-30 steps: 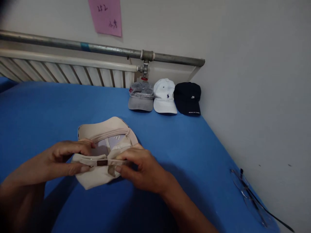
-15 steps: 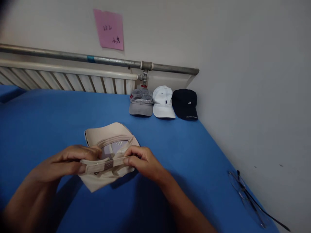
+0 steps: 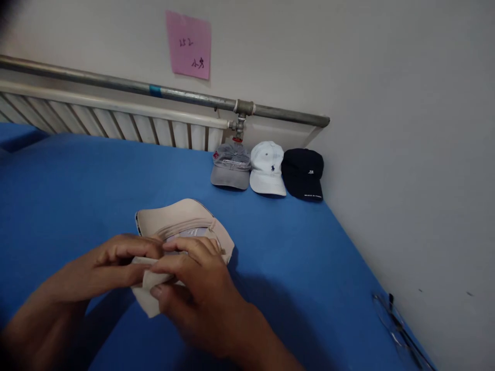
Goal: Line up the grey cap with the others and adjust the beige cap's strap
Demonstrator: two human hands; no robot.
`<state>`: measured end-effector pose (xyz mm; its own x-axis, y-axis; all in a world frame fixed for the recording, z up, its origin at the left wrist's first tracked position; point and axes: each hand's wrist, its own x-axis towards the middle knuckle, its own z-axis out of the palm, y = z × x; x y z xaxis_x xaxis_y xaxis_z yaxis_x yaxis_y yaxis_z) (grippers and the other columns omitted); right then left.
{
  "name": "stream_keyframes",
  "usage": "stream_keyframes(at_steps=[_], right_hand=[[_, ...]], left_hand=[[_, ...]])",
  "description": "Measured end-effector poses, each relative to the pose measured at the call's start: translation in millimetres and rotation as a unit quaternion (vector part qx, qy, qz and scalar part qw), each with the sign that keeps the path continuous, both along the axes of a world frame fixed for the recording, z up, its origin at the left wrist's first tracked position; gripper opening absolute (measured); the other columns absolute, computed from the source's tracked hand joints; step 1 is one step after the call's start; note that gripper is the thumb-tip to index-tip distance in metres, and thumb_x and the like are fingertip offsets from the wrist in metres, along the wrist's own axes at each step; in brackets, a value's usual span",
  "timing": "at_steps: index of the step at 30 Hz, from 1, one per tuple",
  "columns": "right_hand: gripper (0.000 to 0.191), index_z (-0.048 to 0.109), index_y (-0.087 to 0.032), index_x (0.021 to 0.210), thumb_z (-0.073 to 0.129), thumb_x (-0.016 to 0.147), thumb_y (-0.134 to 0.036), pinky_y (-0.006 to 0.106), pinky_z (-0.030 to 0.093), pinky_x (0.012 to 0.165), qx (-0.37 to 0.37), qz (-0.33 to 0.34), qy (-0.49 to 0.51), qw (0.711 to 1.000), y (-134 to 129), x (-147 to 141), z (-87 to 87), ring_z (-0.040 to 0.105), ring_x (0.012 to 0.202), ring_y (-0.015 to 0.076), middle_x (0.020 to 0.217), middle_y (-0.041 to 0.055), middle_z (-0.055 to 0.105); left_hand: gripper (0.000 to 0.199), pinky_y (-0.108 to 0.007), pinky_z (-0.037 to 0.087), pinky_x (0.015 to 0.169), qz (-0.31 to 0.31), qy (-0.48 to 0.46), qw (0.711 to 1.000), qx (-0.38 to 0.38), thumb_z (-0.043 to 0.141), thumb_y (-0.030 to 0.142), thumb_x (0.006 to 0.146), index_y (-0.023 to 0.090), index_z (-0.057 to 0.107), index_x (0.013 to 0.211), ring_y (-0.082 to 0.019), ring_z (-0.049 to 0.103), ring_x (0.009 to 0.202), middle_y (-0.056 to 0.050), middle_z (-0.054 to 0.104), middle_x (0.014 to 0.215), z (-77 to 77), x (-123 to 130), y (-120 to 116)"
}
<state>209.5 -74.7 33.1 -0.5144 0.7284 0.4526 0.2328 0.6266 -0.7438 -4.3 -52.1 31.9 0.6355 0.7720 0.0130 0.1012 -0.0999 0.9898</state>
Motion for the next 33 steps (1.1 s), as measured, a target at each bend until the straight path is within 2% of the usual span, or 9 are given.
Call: stream_keyframes(at_steps=[4, 8, 11, 17, 20, 23, 27, 30, 33], right_hand=[[0.028, 0.058, -0.023, 0.108, 0.067, 0.082, -0.014, 0.033, 0.043, 0.101, -0.010, -0.004, 0.011, 1.000, -0.8, 5.9, -9.2, 0.057, 0.116, 0.0166, 0.123, 0.0034, 0.060], [0.029, 0.059, -0.021, 0.110, 0.064, 0.084, -0.012, 0.033, 0.043, 0.101, 0.003, 0.035, -0.015, 0.999, -1.0, 6.3, -8.9, 0.057, 0.117, 0.0171, 0.125, 0.0070, 0.058], [0.031, 0.060, -0.022, 0.112, 0.062, 0.083, -0.010, 0.034, 0.044, 0.100, 0.010, 0.042, -0.022, 0.999, 0.4, 3.9, -9.2, 0.057, 0.116, 0.0175, 0.124, 0.0074, 0.058], [0.028, 0.060, -0.022, 0.087, 0.068, 0.070, -0.002, 0.029, 0.047, 0.092, -0.096, 0.043, 0.011, 0.994, 2.2, 3.5, -12.0, 0.060, 0.111, 0.0170, 0.122, 0.0036, 0.059], [0.023, 0.061, -0.022, 0.085, 0.068, 0.074, -0.004, 0.030, 0.046, 0.093, -0.116, 0.061, 0.023, 0.991, 3.0, 4.6, -10.3, 0.059, 0.110, 0.0172, 0.120, 0.0037, 0.058], [0.017, 0.062, -0.022, 0.086, 0.068, 0.079, -0.008, 0.029, 0.046, 0.090, -0.132, 0.066, 0.040, 0.988, 5.6, 5.8, -8.2, 0.061, 0.101, 0.0149, 0.110, 0.0027, 0.060], [0.011, 0.063, -0.021, 0.083, 0.069, 0.081, -0.012, 0.028, 0.046, 0.088, -0.163, 0.068, 0.066, 0.982, 10.7, 7.9, -10.2, 0.061, 0.096, 0.0142, 0.104, 0.0021, 0.062], [0.010, 0.062, -0.020, 0.082, 0.070, 0.082, -0.014, 0.030, 0.046, 0.091, -0.180, 0.072, 0.087, 0.977, 13.9, 9.5, -13.8, 0.061, 0.100, 0.0154, 0.109, 0.0034, 0.062], [0.010, 0.061, -0.020, 0.080, 0.070, 0.082, -0.018, 0.032, 0.046, 0.092, -0.189, 0.072, 0.097, 0.975, 15.3, 10.6, -15.9, 0.061, 0.102, 0.0167, 0.111, 0.0043, 0.063]], left_hand=[[0.011, -0.017, 0.043, 0.064, -0.031, 0.029, 0.999, 0.022, 0.056, 0.018, 0.086, 0.017, 0.066, 0.081, -0.010, 0.055, 0.068, 0.001, 0.063, 0.075, -0.5, 0.5, 0.9], [0.008, -0.017, 0.040, 0.059, -0.045, 0.054, 0.997, 0.044, 0.058, 0.015, 0.081, 0.017, 0.066, 0.081, -0.009, 0.052, 0.064, 0.003, 0.061, 0.070, 0.1, -1.4, 0.6], [0.007, -0.016, 0.036, 0.054, -0.044, 0.068, 0.996, 0.028, 0.058, 0.016, 0.079, 0.017, 0.065, 0.077, -0.008, 0.047, 0.059, 0.004, 0.055, 0.064, 0.1, -2.5, -0.2], [0.011, -0.018, 0.035, 0.053, -0.070, 0.115, 0.991, -0.001, 0.065, 0.024, 0.077, 0.016, 0.066, 0.084, -0.010, 0.046, 0.060, 0.002, 0.054, 0.068, -3.6, -5.1, -0.3], [0.012, -0.018, 0.033, 0.051, -0.099, 0.152, 0.983, -0.015, 0.062, 0.026, 0.079, 0.016, 0.063, 0.084, -0.010, 0.043, 0.058, 0.002, 0.051, 0.067, -4.5, -4.1, -1.3], [0.012, -0.019, 0.030, 0.050, -0.130, 0.174, 0.976, -0.027, 0.055, 0.023, 0.083, 0.016, 0.052, 0.073, -0.009, 0.040, 0.056, 0.003, 0.046, 0.064, -4.2, 0.7, -3.0], [0.016, -0.019, 0.031, 0.051, -0.109, 0.163, 0.980, -0.031, 0.047, 0.020, 0.087, 0.017, 0.048, 0.072, -0.009, 0.039, 0.056, 0.004, 0.044, 0.064, -4.9, 6.5, -3.7], [0.013, -0.020, 0.036, 0.057, -0.079, 0.157, 0.983, -0.045, 0.048, 0.021, 0.088, 0.016, 0.059, 0.083, -0.011, 0.047, 0.065, 0.002, 0.052, 0.074, -7.1, 7.3, -3.0], [0.017, -0.020, 0.038, 0.060, -0.072, 0.110, 0.985, -0.110, 0.052, 0.024, 0.089, 0.018, 0.064, 0.099, -0.012, 0.050, 0.070, 0.000, 0.057, 0.083, -10.0, 7.3, -1.7]])
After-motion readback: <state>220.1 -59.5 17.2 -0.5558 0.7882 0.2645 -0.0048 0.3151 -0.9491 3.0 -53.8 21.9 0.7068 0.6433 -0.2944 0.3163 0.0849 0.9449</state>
